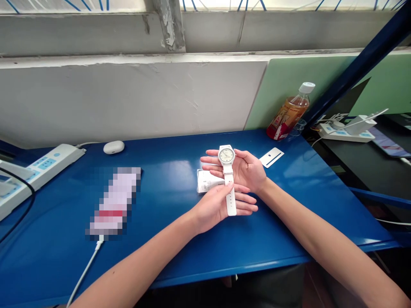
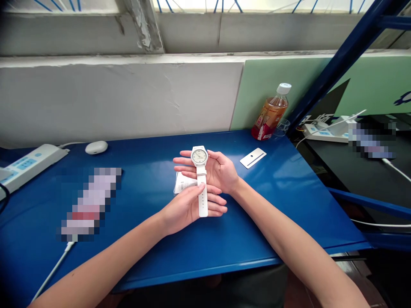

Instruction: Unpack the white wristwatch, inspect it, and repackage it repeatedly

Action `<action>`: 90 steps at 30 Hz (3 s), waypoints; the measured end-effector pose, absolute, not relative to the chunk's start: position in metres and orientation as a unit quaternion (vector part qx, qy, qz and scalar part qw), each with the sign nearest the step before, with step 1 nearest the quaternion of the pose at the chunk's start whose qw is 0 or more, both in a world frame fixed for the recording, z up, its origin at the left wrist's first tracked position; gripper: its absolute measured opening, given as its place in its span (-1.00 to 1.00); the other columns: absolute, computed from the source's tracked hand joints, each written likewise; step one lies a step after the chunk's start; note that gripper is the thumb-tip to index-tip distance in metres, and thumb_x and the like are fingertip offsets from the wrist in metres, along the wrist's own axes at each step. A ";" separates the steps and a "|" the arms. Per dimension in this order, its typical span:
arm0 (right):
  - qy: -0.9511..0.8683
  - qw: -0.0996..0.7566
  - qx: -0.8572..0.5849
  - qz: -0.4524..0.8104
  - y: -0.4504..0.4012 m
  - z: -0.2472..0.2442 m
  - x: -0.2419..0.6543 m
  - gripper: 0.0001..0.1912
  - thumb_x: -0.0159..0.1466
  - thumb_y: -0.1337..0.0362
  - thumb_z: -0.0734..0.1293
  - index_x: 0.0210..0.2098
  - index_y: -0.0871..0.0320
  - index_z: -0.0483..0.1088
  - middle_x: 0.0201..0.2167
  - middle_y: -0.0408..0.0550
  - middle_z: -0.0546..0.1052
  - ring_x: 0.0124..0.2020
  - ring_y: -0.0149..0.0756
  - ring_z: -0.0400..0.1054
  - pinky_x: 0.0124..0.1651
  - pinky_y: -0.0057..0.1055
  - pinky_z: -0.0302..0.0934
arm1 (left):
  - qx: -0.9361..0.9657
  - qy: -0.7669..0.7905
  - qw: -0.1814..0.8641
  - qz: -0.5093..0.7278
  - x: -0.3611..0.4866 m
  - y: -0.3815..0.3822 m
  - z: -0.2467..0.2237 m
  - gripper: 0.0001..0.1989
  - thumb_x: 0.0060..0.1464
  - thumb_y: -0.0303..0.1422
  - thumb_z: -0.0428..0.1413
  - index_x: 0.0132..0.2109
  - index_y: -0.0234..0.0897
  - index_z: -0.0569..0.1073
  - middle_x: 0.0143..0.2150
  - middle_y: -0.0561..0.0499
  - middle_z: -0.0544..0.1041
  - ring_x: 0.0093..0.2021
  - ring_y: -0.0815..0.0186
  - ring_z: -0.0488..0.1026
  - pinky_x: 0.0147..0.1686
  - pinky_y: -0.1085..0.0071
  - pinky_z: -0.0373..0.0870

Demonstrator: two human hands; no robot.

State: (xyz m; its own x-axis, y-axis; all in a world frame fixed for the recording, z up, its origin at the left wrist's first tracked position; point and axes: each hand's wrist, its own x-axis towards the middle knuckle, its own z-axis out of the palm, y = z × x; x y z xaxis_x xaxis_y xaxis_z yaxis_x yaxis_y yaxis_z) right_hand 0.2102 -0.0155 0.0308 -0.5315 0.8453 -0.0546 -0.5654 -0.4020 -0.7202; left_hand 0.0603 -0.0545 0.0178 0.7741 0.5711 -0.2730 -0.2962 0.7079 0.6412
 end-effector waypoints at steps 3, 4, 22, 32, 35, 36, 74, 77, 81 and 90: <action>-0.331 0.436 -0.216 0.808 -0.016 0.031 0.210 -0.41 0.39 0.07 -0.04 0.17 0.25 0.34 0.15 0.14 0.51 0.18 -0.11 0.40 0.34 -0.08 0.10 | 0.300 0.240 0.890 0.247 0.061 -0.055 0.017 -0.65 0.33 -0.19 0.07 -0.08 -0.46 0.53 -0.14 -0.30 0.63 -0.16 0.09 0.63 -0.05 0.15 0.50; -0.331 0.436 -0.218 0.808 -0.016 0.031 0.210 -0.41 0.39 0.07 -0.04 0.17 0.24 0.34 0.14 0.13 0.52 0.18 -0.11 0.40 0.34 -0.07 0.10 | 0.303 0.247 0.886 0.249 0.061 -0.055 0.017 -0.65 0.33 -0.19 0.07 -0.08 -0.46 0.53 -0.14 -0.29 0.63 -0.16 0.09 0.63 -0.05 0.16 0.50; -0.346 0.521 -0.275 0.730 -0.010 0.024 0.211 -0.56 0.28 -0.04 0.37 -0.07 0.21 0.52 -0.14 0.03 0.63 -0.16 -0.30 0.54 -0.03 -0.45 0.43 | 0.318 0.241 0.864 0.308 0.060 -0.056 0.019 -0.63 0.30 -0.13 0.09 -0.20 -0.41 0.52 -0.51 0.00 0.50 -0.57 0.40 0.44 -0.33 0.37 0.48; -0.344 0.552 -0.301 0.697 -0.014 0.029 0.206 -0.66 0.12 0.00 0.53 -0.33 0.14 0.52 -0.45 -0.16 0.61 -0.40 -0.42 0.53 -0.31 -0.54 0.43 | 0.345 0.227 0.868 0.275 0.065 -0.059 0.018 -0.48 0.25 0.05 0.08 -0.03 -0.38 0.48 -0.39 -0.05 0.57 -0.49 0.37 0.49 -0.31 0.39 0.46; -0.374 0.493 -0.239 0.749 -0.017 0.035 0.210 -0.63 0.23 0.01 0.45 -0.08 0.10 0.54 -0.20 -0.07 0.66 -0.12 -0.29 0.56 0.00 -0.39 0.43 | 0.352 0.214 0.875 0.257 0.064 -0.058 0.018 -0.47 0.25 0.05 0.07 -0.03 -0.39 0.49 -0.36 -0.08 0.59 -0.44 0.33 0.54 -0.28 0.38 0.46; -0.382 0.468 -0.220 0.766 -0.018 0.036 0.211 -0.63 0.26 0.04 0.44 -0.02 0.09 0.52 -0.14 -0.06 0.66 -0.07 -0.28 0.55 0.06 -0.36 0.41 | 0.352 0.214 0.876 0.253 0.063 -0.058 0.017 -0.47 0.25 0.05 0.07 -0.05 -0.40 0.49 -0.35 -0.09 0.59 -0.43 0.32 0.54 -0.27 0.37 0.46; -0.399 0.409 -0.223 0.790 -0.013 0.033 0.220 -0.53 0.36 -0.01 0.26 0.05 0.20 0.48 0.05 0.10 0.59 0.09 -0.12 0.47 0.27 -0.12 0.22 | 0.410 0.328 0.794 0.307 0.060 -0.055 0.024 -0.64 0.24 -0.19 0.19 -0.04 -0.46 0.54 -0.15 -0.28 0.66 -0.11 0.03 0.63 0.01 0.09 0.50; -0.433 0.424 -0.221 0.764 -0.015 0.031 0.220 -0.60 0.24 0.23 0.43 0.07 0.15 0.47 0.04 0.03 0.60 0.10 -0.16 0.47 0.26 -0.17 0.25 | 0.419 0.324 0.791 0.307 0.060 -0.056 0.024 -0.63 0.24 -0.17 0.18 -0.05 -0.46 0.55 -0.15 -0.28 0.66 -0.11 0.02 0.63 -0.01 0.09 0.50; -0.438 0.432 -0.243 0.750 -0.013 0.029 0.220 -0.58 0.20 0.32 0.46 0.07 0.16 0.48 0.04 0.05 0.60 0.07 -0.19 0.49 0.21 -0.24 0.32 | 0.427 0.318 0.791 0.302 0.059 -0.055 0.024 -0.63 0.24 -0.16 0.18 -0.07 -0.46 0.56 -0.15 -0.28 0.66 -0.12 0.01 0.63 -0.01 0.09 0.50; -0.408 0.424 -0.243 0.771 -0.009 0.030 0.222 -0.67 0.28 0.36 0.37 0.05 0.22 0.47 -0.04 0.08 0.63 -0.03 -0.21 0.55 0.07 -0.30 0.43 | 0.426 0.310 0.801 0.283 0.058 -0.052 0.026 -0.66 0.24 -0.22 0.18 -0.03 -0.46 0.54 -0.11 -0.30 0.65 -0.08 0.01 0.62 0.00 0.10 0.49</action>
